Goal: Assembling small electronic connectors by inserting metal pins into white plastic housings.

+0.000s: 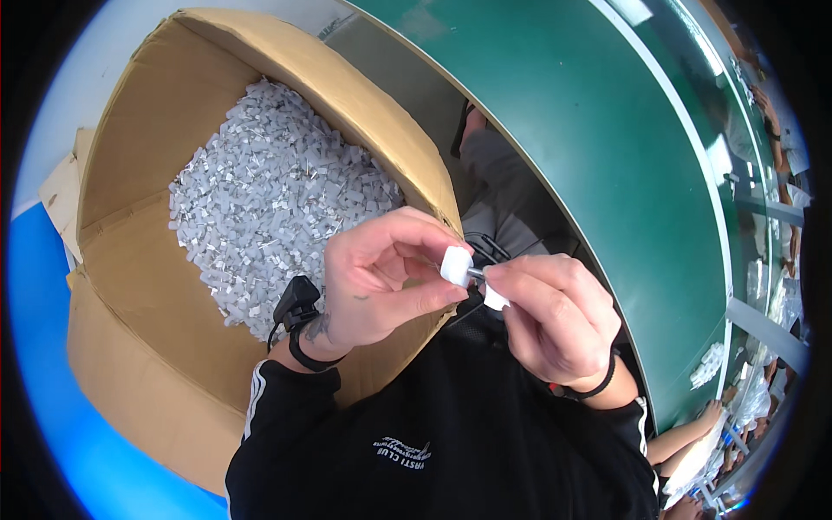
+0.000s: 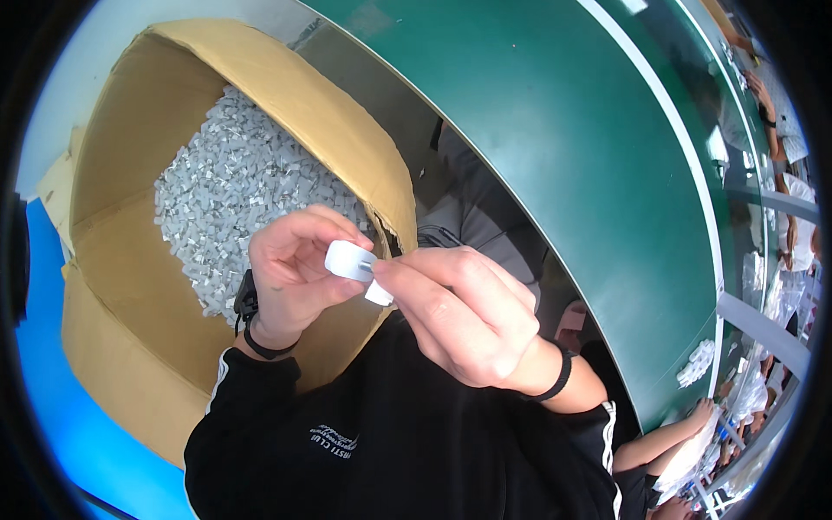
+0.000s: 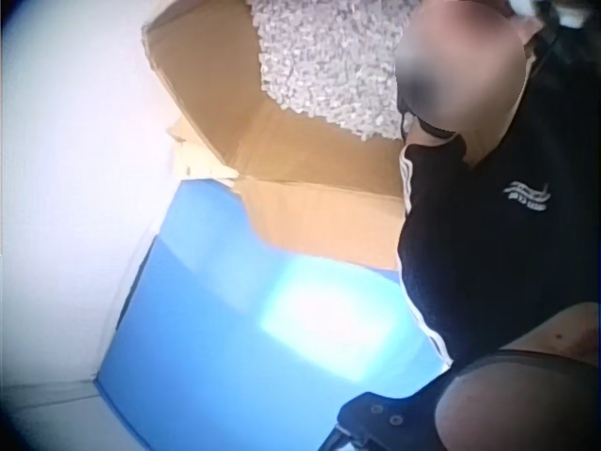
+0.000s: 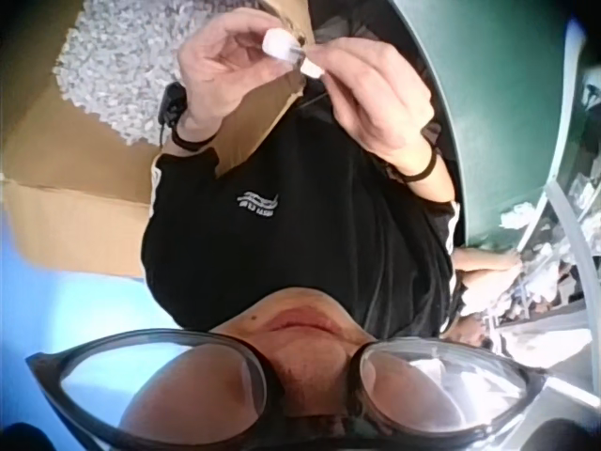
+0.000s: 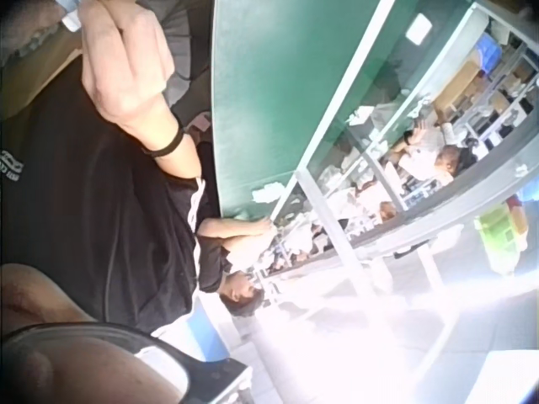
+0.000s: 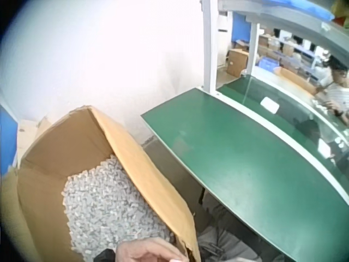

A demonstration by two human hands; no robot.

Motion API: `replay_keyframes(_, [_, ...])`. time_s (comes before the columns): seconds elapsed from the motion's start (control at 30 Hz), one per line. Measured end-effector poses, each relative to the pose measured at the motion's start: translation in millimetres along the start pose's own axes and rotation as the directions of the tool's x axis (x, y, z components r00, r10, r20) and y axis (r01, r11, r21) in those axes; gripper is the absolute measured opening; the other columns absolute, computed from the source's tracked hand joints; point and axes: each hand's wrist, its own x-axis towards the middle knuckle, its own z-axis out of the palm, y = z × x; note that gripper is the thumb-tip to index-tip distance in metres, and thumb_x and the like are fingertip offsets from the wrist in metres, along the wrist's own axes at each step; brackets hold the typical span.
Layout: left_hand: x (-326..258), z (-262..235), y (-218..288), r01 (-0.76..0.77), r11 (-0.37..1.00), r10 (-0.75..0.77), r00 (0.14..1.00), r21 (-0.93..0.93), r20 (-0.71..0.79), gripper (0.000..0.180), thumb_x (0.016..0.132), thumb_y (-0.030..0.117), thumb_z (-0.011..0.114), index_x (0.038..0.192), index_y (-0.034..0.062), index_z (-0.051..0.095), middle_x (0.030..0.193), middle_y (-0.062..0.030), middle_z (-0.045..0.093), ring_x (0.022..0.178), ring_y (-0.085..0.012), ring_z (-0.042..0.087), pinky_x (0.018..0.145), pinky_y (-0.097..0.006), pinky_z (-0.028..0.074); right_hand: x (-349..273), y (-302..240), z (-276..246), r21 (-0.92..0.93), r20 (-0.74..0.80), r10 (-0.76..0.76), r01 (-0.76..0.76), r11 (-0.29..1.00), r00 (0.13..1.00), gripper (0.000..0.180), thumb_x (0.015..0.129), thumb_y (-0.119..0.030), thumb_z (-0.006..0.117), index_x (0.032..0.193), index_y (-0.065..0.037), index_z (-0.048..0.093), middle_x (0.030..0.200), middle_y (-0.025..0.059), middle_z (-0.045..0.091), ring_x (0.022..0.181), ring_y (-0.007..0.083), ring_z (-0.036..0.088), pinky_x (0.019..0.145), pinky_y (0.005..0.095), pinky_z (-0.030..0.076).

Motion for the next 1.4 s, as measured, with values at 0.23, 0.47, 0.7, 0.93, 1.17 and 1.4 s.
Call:
replay_keyframes(0.23, [8, 3, 1, 0.047, 0.999, -0.047, 0.998, -0.014, 0.034, 0.031, 0.07, -0.009, 0.075, 0.099, -0.0065, 0.062, 0.098, -0.0176, 0.063, 0.089, -0.0201, 0.064, 0.076, -0.029, 0.055, 1, -2, -13, -0.052, 0.102, -0.069, 0.074, 0.996, 0.992, 0.031, 0.056, 0.006, 0.069, 0.087, 0.005, 0.068, 0.074, 0.0092, 0.062, 0.057, 0.0158, 0.06, 0.046, 0.0239, 0.048])
replay_keyframes(0.47, [9, 8, 4, -0.01, 0.987, 0.001, 0.998, 0.16, 0.06, 0.029, 0.07, -0.014, 0.073, 0.096, -0.0072, 0.063, 0.097, -0.0172, 0.064, 0.09, -0.0208, 0.065, 0.074, -0.029, 0.059, -9, -3, -11, -0.051, 0.05, -0.022, 0.025, 0.998, 0.999, 0.032, 0.055, 0.007, 0.069, 0.087, 0.005, 0.067, 0.074, 0.0096, 0.062, 0.058, 0.017, 0.061, 0.047, 0.0246, 0.048])
replay_keyframes(0.7, [5, 16, 12, -0.067, 0.938, 0.069, 0.998, 0.339, 0.006, 0.034, 0.067, -0.004, 0.081, 0.097, -0.0055, 0.064, 0.094, -0.0187, 0.066, 0.082, -0.022, 0.067, 0.069, -0.027, 0.055, -20, -4, -19, 0.082, 0.048, 0.154, -0.158, 0.984, 0.987, 0.031, 0.059, 0.012, 0.07, 0.089, 0.004, 0.068, 0.08, 0.0119, 0.065, 0.065, 0.0192, 0.064, 0.052, 0.0255, 0.051])
replay_keyframes(0.93, [13, 8, 8, -0.348, 0.748, 0.164, 0.922, 0.565, 0.35, 0.023, 0.076, 0.005, 0.076, 0.095, -0.0015, 0.065, 0.093, -0.0121, 0.067, 0.078, -0.0229, 0.067, 0.065, -0.031, 0.055, -38, -5, -19, 0.142, 0.0, 0.262, -0.259, 0.955, 0.965, 0.021, 0.069, 0.01, 0.066, 0.09, 0.004, 0.068, 0.078, 0.0135, 0.065, 0.06, 0.0161, 0.06, 0.052, 0.0235, 0.048])
replay_keyframes(1.17, [20, 24, 5, -0.443, 0.676, 0.285, 0.894, 0.589, 0.346, 0.033, 0.072, 0.008, 0.079, 0.097, -0.0031, 0.06, 0.088, -0.0141, 0.062, 0.075, -0.0234, 0.066, 0.063, -0.03, 0.054, -53, -6, -15, 0.279, -0.08, 0.393, -0.358, 0.891, 0.916, 0.013, 0.075, 0.003, 0.072, 0.087, 0.002, 0.066, 0.078, 0.0127, 0.064, 0.062, 0.0157, 0.059, 0.055, 0.0235, 0.046])
replay_keyframes(1.4, [10, 39, 6, -0.194, 0.897, 0.161, 0.98, 0.396, 0.115, 0.036, 0.066, 0.001, 0.083, 0.097, -0.0052, 0.067, 0.091, -0.0122, 0.064, 0.076, -0.0164, 0.065, 0.064, -0.025, 0.053, -62, -5, -16, 0.314, -0.152, 0.429, -0.368, 0.875, 0.891, 0.014, 0.076, -0.001, 0.073, 0.087, 0.002, 0.064, 0.078, 0.0123, 0.064, 0.064, 0.0148, 0.058, 0.057, 0.0242, 0.045])
